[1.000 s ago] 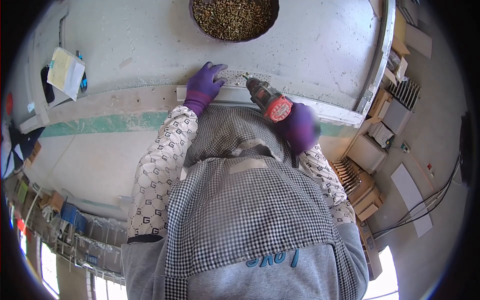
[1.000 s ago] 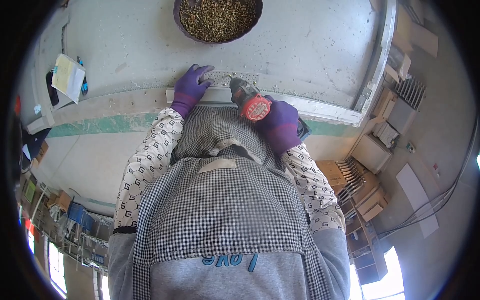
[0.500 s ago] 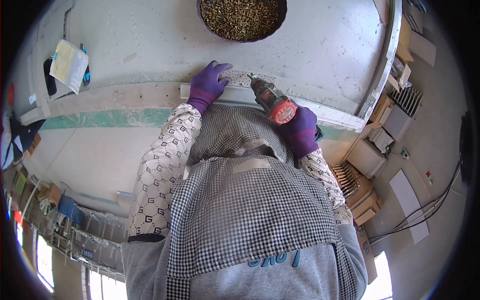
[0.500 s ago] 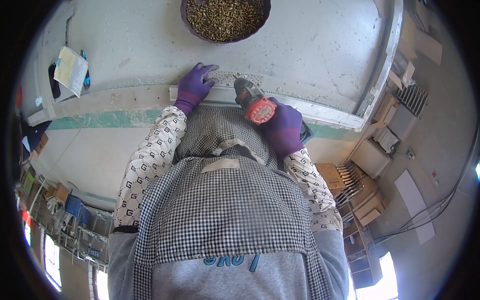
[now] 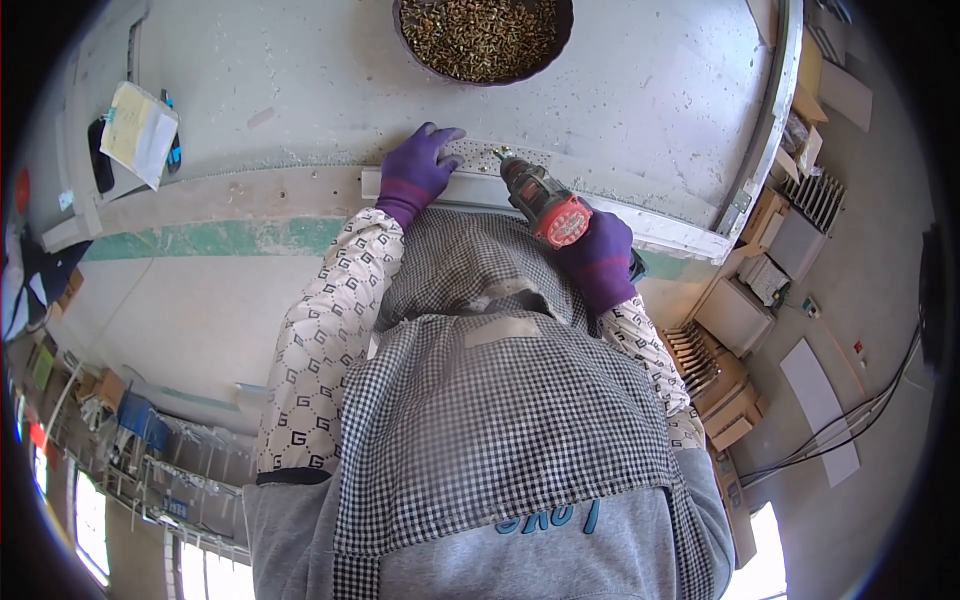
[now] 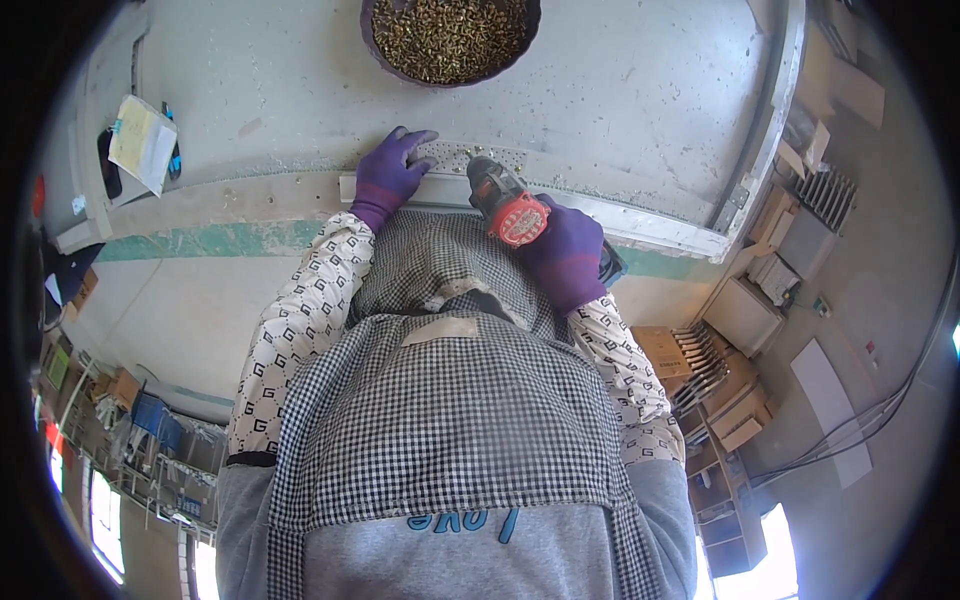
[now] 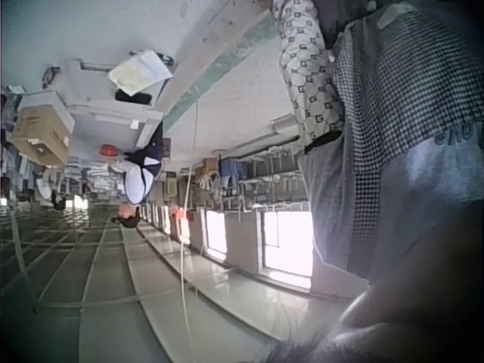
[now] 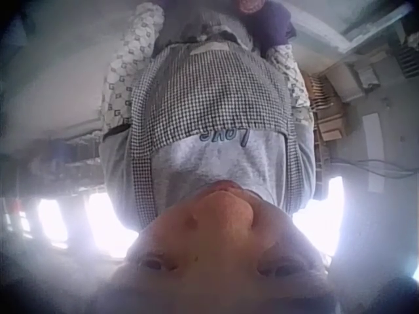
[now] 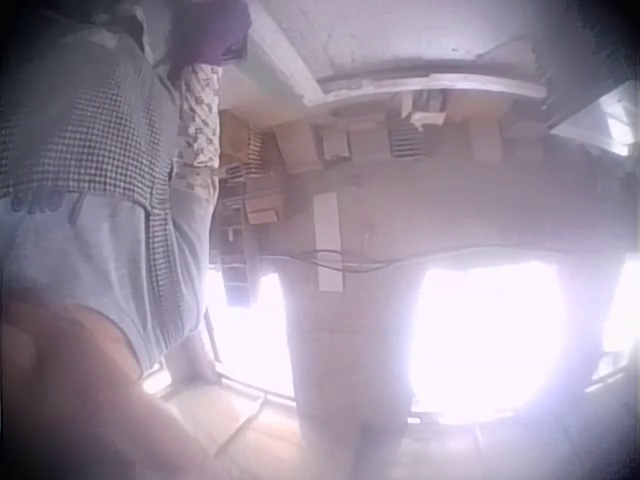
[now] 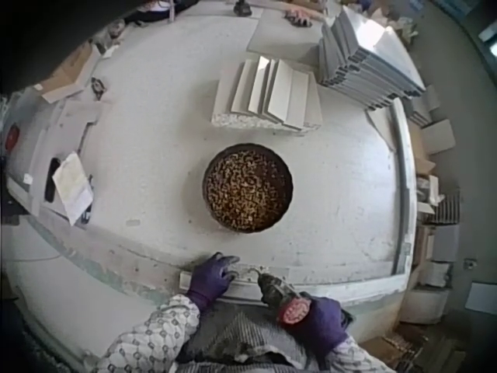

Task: The person drives screws into a metal workpiece using a power drill, repeatedly picking up screws from a bowl and fastening them into the holes.

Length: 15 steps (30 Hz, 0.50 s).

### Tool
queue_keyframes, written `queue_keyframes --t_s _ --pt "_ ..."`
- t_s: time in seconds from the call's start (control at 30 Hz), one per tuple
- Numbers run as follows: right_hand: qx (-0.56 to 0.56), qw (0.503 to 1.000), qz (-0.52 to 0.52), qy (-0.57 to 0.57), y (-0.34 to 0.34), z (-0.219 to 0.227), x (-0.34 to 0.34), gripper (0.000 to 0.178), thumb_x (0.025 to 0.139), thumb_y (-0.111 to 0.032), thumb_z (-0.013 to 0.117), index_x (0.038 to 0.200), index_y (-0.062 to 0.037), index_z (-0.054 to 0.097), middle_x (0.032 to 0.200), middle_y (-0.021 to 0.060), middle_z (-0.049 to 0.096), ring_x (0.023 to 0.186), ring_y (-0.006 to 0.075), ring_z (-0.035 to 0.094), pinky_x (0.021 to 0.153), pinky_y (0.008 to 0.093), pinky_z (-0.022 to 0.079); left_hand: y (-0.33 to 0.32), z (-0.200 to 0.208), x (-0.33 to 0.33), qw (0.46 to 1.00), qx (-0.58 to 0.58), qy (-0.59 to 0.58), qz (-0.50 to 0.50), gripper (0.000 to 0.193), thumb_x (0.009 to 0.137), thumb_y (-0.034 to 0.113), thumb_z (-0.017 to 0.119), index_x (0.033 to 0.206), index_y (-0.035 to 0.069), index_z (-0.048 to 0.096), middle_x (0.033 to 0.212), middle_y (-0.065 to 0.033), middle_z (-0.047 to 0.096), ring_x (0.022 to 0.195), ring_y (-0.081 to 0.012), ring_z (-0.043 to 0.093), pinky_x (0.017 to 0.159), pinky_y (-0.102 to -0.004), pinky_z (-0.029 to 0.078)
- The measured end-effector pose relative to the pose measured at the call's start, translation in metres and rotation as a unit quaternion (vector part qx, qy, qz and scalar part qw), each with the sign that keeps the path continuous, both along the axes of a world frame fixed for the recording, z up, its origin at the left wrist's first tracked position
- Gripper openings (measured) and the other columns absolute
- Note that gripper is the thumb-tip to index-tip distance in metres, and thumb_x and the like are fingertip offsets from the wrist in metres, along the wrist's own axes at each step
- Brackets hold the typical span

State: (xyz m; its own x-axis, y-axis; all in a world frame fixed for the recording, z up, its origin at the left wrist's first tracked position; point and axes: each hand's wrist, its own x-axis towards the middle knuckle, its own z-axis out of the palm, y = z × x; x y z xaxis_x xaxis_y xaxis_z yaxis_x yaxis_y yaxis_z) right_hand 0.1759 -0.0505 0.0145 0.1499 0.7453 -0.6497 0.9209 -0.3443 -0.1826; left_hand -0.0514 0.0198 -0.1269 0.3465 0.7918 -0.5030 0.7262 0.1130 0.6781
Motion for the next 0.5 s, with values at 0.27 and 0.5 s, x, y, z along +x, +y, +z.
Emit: queue_keyframes --t_s 0.27,0.5 --pt "-0.091 0.994 0.022 -0.058 0.012 -0.008 -0.003 0.034 0.078 -0.043 0.065 0.097 -0.0147 0.067 0.079 0.0135 0.069 0.075 0.0329 0.067 0.067 0.0435 0.053 -0.001 -0.003 0.0 1.0 0.005 0.002 0.001 0.037 0.081 0.029 0.069 0.117 0.023 0.063 0.106 -0.0069 0.061 0.089 -0.0262 0.064 0.078 -0.0379 0.052" --pt "-0.107 0.99 0.067 -0.056 0.024 -0.006 -0.006 0.041 0.08 -0.051 0.062 0.098 -0.0146 0.067 0.082 0.0135 0.069 0.076 0.0315 0.068 0.068 0.0419 0.054 -0.002 -0.006 -0.002 0.999 0.053 0.004 -0.01 0.039 0.08 0.028 0.069 0.117 0.023 0.063 0.1 -0.0054 0.06 0.078 -0.0232 0.063 0.072 -0.0347 0.051"
